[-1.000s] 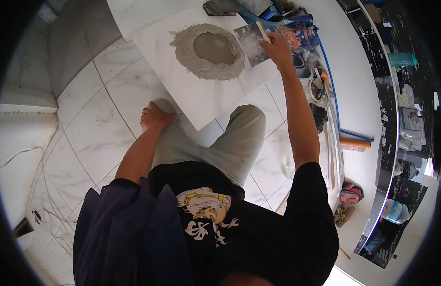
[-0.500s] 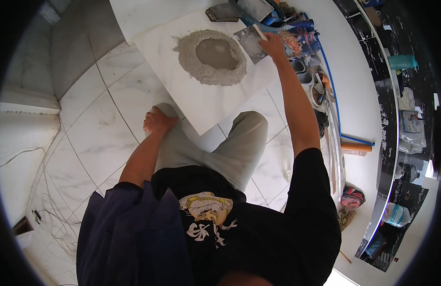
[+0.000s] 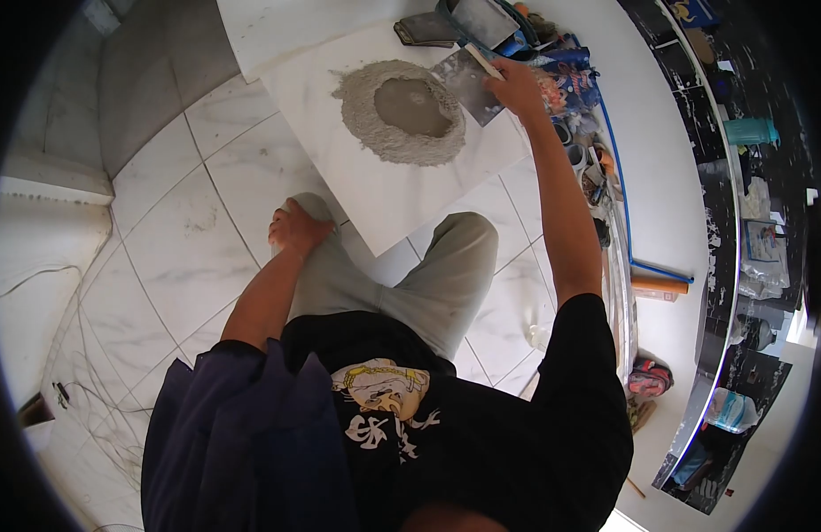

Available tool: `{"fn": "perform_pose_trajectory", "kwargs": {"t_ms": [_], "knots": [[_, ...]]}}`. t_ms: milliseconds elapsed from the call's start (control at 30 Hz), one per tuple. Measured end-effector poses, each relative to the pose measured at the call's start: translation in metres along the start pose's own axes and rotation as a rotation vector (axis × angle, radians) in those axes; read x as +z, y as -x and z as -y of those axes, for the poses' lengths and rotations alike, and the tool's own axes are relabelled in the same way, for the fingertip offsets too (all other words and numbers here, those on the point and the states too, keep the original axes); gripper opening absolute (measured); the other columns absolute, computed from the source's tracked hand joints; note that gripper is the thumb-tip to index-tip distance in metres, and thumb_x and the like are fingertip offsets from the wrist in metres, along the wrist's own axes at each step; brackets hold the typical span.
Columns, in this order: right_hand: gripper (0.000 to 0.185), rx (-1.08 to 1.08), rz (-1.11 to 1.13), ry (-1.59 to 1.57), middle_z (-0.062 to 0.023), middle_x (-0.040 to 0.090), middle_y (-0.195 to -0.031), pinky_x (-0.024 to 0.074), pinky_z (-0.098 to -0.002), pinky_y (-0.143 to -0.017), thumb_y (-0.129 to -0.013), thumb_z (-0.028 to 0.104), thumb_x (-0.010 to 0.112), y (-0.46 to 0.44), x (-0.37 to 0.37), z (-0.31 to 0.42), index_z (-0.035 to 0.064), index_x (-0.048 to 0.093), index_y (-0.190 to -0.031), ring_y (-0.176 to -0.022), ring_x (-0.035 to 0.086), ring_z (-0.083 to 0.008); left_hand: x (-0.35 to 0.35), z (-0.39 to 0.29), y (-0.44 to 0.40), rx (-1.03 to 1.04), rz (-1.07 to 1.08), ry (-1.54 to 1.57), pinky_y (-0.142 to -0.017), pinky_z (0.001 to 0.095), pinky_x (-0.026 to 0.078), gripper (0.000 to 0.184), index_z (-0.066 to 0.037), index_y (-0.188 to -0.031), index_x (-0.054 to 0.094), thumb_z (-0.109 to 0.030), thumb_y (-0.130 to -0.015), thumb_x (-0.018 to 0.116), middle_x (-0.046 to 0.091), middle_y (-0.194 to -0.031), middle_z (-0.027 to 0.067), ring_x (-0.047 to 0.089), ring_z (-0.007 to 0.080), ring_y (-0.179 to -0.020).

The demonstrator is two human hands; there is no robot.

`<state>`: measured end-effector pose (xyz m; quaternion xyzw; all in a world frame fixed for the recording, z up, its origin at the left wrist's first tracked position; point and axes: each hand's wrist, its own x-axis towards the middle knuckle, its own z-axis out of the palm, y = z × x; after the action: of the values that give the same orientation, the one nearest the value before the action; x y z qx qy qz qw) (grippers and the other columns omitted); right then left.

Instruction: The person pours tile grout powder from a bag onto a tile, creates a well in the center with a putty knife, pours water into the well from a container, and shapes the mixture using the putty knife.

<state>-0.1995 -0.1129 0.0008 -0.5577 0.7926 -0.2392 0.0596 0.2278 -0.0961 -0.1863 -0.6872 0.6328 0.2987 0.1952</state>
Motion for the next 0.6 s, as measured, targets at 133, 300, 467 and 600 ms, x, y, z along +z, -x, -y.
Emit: {"fn": "perform_pose_trajectory", "kwargs": {"t_ms": [133,300,467,600], "knots": [[0.037,0.083,0.014,-0.03,-0.017,0.074,-0.099,0.0536,-0.0419,-0.082,-0.079,0.027,0.073,-0.008,-0.005,-0.006,0.0078,0.072,-0.112,-0.091,0.071,-0.033,0.0,-0.001,0.0,0.004,0.01,-0.015,-0.098,0.0646,0.042,0.118,-0.012,-0.157,0.02,-0.058,-0.065,0.077,0.037,-0.146,0.027,0.047,0.0547,-0.127],[0.034,0.099,0.056,0.033,-0.0166,0.073,-0.097,0.0533,-0.0421,-0.081,-0.079,0.026,0.072,-0.036,0.015,-0.017,0.0079,0.073,-0.108,-0.089,0.07,-0.0336,0.004,0.001,-0.004,-0.035,-0.032,0.0,-0.097,0.0619,0.044,0.116,-0.016,-0.154,0.027,-0.059,-0.061,0.081,0.04,-0.146,0.024,0.05,0.048,-0.126],[0.035,-0.048,0.073,0.107,-0.0169,0.073,-0.095,0.0534,-0.0429,-0.08,-0.077,0.027,0.074,-0.065,0.036,-0.016,0.009,0.074,-0.107,-0.089,0.069,-0.0357,0.004,-0.001,-0.005,-0.034,-0.032,-0.026,-0.098,0.0623,0.043,0.116,-0.016,-0.155,0.026,-0.058,-0.062,0.081,0.04,-0.145,0.0242,0.049,0.0481,-0.127],[0.036,-0.197,0.063,0.129,-0.017,0.073,-0.096,0.0538,-0.0438,-0.081,-0.076,0.028,0.076,-0.075,0.045,-0.001,0.0103,0.074,-0.107,-0.09,0.069,-0.0359,0.001,-0.004,-0.002,-0.043,-0.037,-0.036,-0.098,0.0624,0.043,0.114,-0.015,-0.154,0.026,-0.058,-0.063,0.081,0.04,-0.144,0.0242,0.048,0.0487,-0.127]]}}
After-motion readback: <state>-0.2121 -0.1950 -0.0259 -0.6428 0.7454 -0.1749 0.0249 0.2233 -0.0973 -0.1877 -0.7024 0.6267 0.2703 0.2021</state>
